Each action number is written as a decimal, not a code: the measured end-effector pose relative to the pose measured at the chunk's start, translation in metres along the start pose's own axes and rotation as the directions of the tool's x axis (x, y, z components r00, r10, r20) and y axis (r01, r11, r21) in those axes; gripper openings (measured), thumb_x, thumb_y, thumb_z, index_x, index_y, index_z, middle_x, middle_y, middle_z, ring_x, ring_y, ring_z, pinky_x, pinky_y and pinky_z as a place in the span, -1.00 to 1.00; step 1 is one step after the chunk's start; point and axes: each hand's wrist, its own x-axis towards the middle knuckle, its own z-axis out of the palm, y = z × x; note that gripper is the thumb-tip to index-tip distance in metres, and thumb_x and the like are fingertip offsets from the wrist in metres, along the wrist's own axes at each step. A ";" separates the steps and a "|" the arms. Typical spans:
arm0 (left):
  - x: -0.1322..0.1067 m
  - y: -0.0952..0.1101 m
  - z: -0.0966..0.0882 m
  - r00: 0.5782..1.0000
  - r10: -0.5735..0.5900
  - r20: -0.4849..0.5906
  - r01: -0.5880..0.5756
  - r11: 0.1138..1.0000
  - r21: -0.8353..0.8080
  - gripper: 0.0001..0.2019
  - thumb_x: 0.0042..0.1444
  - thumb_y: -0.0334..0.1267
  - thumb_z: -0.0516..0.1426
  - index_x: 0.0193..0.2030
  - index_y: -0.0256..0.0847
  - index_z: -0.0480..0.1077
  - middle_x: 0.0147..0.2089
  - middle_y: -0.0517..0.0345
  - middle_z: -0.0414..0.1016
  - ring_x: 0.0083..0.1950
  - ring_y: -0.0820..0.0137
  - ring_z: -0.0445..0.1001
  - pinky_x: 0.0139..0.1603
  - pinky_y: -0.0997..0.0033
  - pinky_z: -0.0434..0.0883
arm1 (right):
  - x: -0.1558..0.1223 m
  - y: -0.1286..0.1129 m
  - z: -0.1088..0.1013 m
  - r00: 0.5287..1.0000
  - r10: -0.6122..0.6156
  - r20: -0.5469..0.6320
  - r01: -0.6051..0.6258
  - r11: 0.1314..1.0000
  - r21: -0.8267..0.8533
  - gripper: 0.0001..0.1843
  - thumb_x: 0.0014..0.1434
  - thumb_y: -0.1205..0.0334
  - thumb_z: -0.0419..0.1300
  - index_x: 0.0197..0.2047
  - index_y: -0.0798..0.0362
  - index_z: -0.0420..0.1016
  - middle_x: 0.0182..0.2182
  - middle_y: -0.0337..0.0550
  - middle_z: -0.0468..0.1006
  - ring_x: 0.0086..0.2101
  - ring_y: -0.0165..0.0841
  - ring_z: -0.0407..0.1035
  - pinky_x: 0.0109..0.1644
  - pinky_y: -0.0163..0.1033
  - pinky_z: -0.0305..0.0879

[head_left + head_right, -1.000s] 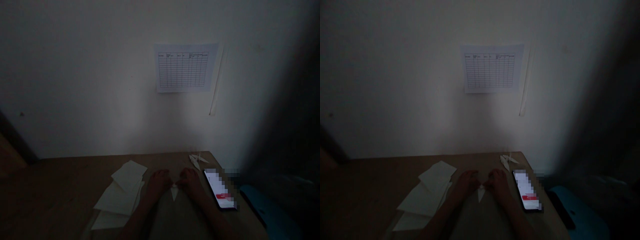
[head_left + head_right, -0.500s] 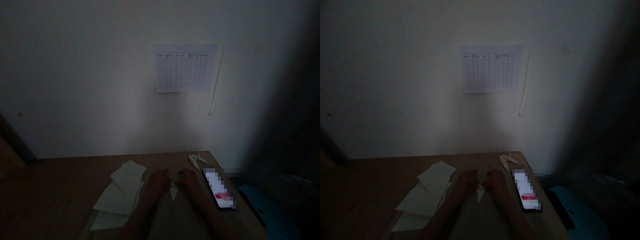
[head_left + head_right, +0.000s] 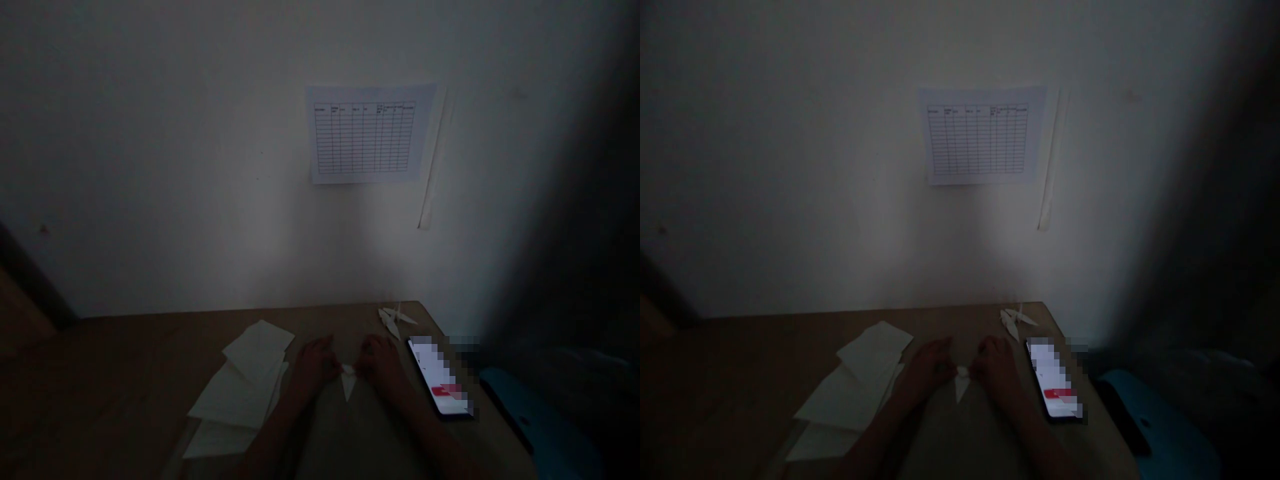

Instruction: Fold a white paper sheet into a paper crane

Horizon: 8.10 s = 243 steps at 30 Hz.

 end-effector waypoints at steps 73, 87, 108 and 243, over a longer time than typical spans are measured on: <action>-0.006 0.009 0.001 1.000 0.025 -0.004 -0.024 0.996 0.086 -0.75 0.17 -0.01 0.36 0.00 0.24 0.66 0.45 0.18 0.38 0.47 -0.03 0.25 0.51 -0.37 -0.07 | -0.010 0.005 0.014 0.983 0.089 -0.158 -0.097 0.994 -0.047 -0.87 0.30 0.08 0.31 -0.12 -0.24 0.71 0.00 -0.07 0.57 0.10 -0.07 0.38 0.34 0.23 0.03; -0.005 0.009 0.001 0.999 0.017 -0.049 -0.013 0.997 0.080 -0.87 0.14 -0.03 0.38 -0.23 0.05 0.68 0.44 0.20 0.41 0.46 -0.02 0.25 0.50 -0.32 -0.07 | -0.014 0.002 0.014 0.972 0.092 -0.214 -0.104 0.994 -0.043 -0.91 0.27 0.12 0.33 -0.22 -0.17 0.70 -0.06 -0.09 0.58 0.05 -0.10 0.41 0.34 0.20 0.05; 0.001 0.010 0.012 0.999 0.028 -0.019 -0.026 0.995 0.091 -0.77 0.30 -0.13 0.27 0.05 0.23 0.63 0.49 0.17 0.32 0.47 0.05 0.27 0.53 -0.34 -0.08 | -0.014 0.005 0.021 0.987 -0.031 -0.157 0.019 0.997 -0.077 -0.63 0.31 0.29 0.25 0.08 -0.34 0.65 0.13 -0.07 0.53 0.20 -0.02 0.29 0.33 0.21 0.10; -0.003 0.008 0.004 0.996 0.087 0.000 -0.087 0.989 -0.122 -0.77 -0.05 -0.18 0.49 -0.22 0.04 0.68 0.35 0.14 0.49 0.40 0.08 0.35 0.54 -0.10 0.10 | -0.022 0.022 0.003 0.999 -0.021 0.037 0.007 0.942 0.337 -0.76 0.07 0.32 0.38 -0.18 -0.15 0.69 0.14 -0.16 0.62 0.27 -0.12 0.33 0.49 0.35 -0.40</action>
